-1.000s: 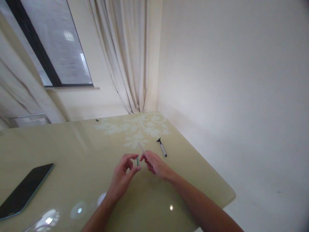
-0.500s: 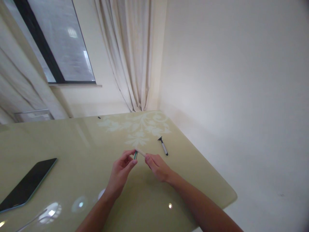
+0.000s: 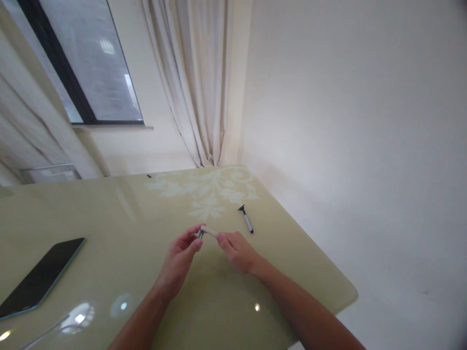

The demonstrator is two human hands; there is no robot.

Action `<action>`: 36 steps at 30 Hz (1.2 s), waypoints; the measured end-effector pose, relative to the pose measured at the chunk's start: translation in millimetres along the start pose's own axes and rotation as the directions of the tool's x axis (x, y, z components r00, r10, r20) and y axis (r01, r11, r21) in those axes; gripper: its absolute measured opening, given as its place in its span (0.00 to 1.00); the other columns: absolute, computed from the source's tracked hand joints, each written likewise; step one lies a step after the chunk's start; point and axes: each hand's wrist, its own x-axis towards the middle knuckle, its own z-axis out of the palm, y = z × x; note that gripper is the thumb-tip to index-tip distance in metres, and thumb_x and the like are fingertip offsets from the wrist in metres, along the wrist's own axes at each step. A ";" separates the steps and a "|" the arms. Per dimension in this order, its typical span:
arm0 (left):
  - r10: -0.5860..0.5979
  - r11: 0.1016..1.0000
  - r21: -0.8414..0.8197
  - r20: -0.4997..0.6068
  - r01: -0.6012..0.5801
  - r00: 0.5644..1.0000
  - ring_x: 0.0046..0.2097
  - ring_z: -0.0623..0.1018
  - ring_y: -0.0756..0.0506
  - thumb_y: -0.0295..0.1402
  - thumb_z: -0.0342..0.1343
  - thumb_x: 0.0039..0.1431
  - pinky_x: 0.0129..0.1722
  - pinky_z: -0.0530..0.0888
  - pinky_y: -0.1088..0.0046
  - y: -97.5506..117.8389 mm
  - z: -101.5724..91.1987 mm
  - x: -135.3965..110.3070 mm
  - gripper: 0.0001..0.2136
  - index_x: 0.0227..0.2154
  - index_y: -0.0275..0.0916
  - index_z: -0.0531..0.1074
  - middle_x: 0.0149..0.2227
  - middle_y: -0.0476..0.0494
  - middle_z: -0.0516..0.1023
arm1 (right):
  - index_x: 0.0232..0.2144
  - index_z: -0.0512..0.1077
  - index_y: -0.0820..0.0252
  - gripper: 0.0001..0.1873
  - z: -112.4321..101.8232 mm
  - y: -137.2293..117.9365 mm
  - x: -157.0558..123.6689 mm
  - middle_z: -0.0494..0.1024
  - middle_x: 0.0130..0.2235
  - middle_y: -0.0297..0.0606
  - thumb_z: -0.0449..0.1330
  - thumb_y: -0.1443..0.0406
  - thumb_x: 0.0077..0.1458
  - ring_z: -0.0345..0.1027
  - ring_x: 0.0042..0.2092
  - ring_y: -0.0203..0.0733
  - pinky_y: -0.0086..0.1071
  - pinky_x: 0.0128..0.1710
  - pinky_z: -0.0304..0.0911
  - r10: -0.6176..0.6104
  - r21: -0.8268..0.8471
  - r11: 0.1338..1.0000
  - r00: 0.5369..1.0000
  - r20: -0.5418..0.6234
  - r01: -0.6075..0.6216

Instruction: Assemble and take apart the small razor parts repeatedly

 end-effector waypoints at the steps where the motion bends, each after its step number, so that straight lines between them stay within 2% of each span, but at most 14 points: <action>1: -0.002 1.000 -0.006 -0.002 0.002 1.000 0.33 0.68 0.50 0.46 0.75 0.46 0.37 0.66 0.74 0.5 0.1 0.0 0.26 0.48 0.41 0.83 0.30 0.50 0.73 | 0.24 0.59 0.57 0.28 0.3 0.0 0.2 0.59 0.23 0.29 0.43 0.49 0.73 0.53 0.26 0.35 0.34 0.29 0.43 0.009 -0.017 1.000 1.000 -0.028 -0.009; 6: -0.023 1.000 -0.011 -0.001 0.023 1.000 0.31 0.66 0.50 0.46 0.76 0.44 0.34 0.65 0.75 1.6 -0.1 1.0 0.28 0.48 0.39 0.84 0.27 0.51 0.71 | 0.24 0.59 0.57 0.27 2.0 0.8 2.0 0.60 0.23 0.30 0.43 0.49 0.73 0.53 0.26 0.35 0.33 0.29 0.44 -0.009 0.012 1.000 1.000 0.009 0.008; 10: -0.035 0.998 -0.053 -0.022 0.034 0.999 0.32 0.68 0.50 0.46 0.77 0.42 0.35 0.67 0.74 2.4 0.3 0.4 0.27 0.46 0.39 0.84 0.29 0.49 0.74 | 0.23 0.58 0.57 0.29 2.7 -0.8 2.3 0.59 0.23 0.30 0.43 0.48 0.72 0.52 0.27 0.36 0.34 0.29 0.42 0.033 -0.004 0.999 0.999 -0.041 -0.034; 14: -0.066 0.991 -0.114 -0.025 0.063 0.998 0.31 0.69 0.51 0.45 0.77 0.41 0.35 0.69 0.74 3.8 2.3 -0.7 0.27 0.45 0.40 0.84 0.31 0.48 0.77 | 0.24 0.59 0.57 0.28 1.7 -2.9 1.5 0.60 0.23 0.30 0.42 0.49 0.73 0.52 0.26 0.35 0.34 0.29 0.43 0.011 0.035 0.999 1.000 0.029 -0.012; 17: -0.079 0.987 -0.144 -0.047 0.072 0.996 0.32 0.70 0.51 0.44 0.79 0.38 0.35 0.69 0.75 4.4 3.2 -0.3 0.26 0.43 0.41 0.85 0.31 0.48 0.78 | 0.24 0.60 0.57 0.29 0.1 -2.6 2.1 0.61 0.23 0.30 0.43 0.48 0.73 0.53 0.26 0.36 0.35 0.30 0.43 0.030 0.000 1.000 0.999 -0.030 -0.030; 22: -0.113 0.977 -0.185 -0.051 0.102 0.992 0.31 0.69 0.53 0.43 0.80 0.36 0.34 0.69 0.77 4.0 2.7 0.5 0.27 0.43 0.41 0.86 0.31 0.49 0.77 | 0.23 0.59 0.57 0.29 -0.5 0.0 3.0 0.59 0.23 0.30 0.41 0.48 0.73 0.52 0.26 0.36 0.34 0.29 0.46 0.004 0.078 0.997 0.997 0.079 -0.010; 26: -0.094 0.977 -0.196 -0.051 0.083 0.994 0.30 0.69 0.53 0.43 0.80 0.36 0.33 0.70 0.78 2.1 3.6 -0.6 0.26 0.43 0.42 0.86 0.29 0.50 0.76 | 0.24 0.59 0.56 0.28 -3.1 1.5 3.8 0.60 0.23 0.30 0.41 0.48 0.73 0.53 0.26 0.36 0.34 0.30 0.45 -0.001 -0.013 1.000 1.000 -0.001 0.001; 29: -0.060 0.983 -0.180 -0.065 0.048 0.996 0.32 0.71 0.52 0.42 0.79 0.38 0.34 0.70 0.78 0.8 4.8 -0.8 0.26 0.43 0.45 0.86 0.37 0.46 0.82 | 0.25 0.59 0.56 0.28 -3.7 1.5 3.7 0.60 0.23 0.30 0.41 0.49 0.74 0.53 0.26 0.36 0.34 0.30 0.45 -0.033 0.003 0.999 0.998 0.046 0.033; 31: -0.059 0.983 -0.176 -0.067 0.047 0.996 0.35 0.74 0.51 0.43 0.79 0.38 0.36 0.71 0.77 0.8 4.9 0.1 0.25 0.43 0.46 0.86 0.43 0.43 0.84 | 0.25 0.59 0.57 0.27 -3.2 1.3 3.7 0.61 0.23 0.30 0.41 0.50 0.74 0.53 0.26 0.36 0.34 0.30 0.45 -0.018 -0.025 1.000 1.000 0.021 0.018; 33: -0.066 0.984 -0.170 -0.055 0.055 0.996 0.38 0.76 0.49 0.43 0.80 0.36 0.38 0.72 0.76 1.5 4.2 1.3 0.26 0.43 0.46 0.86 0.44 0.42 0.85 | 0.25 0.60 0.57 0.27 -2.3 1.4 3.4 0.61 0.24 0.30 0.41 0.51 0.74 0.54 0.27 0.35 0.34 0.30 0.44 0.008 -0.067 0.998 1.000 -0.025 -0.010; 36: -0.063 0.985 -0.166 -0.057 0.053 0.996 0.41 0.77 0.47 0.43 0.80 0.37 0.41 0.73 0.75 3.2 3.2 2.5 0.25 0.42 0.46 0.86 0.46 0.41 0.85 | 0.26 0.60 0.57 0.27 -0.7 1.9 2.3 0.61 0.24 0.30 0.41 0.51 0.74 0.54 0.27 0.35 0.32 0.29 0.45 -0.009 -0.058 0.998 0.999 0.038 0.011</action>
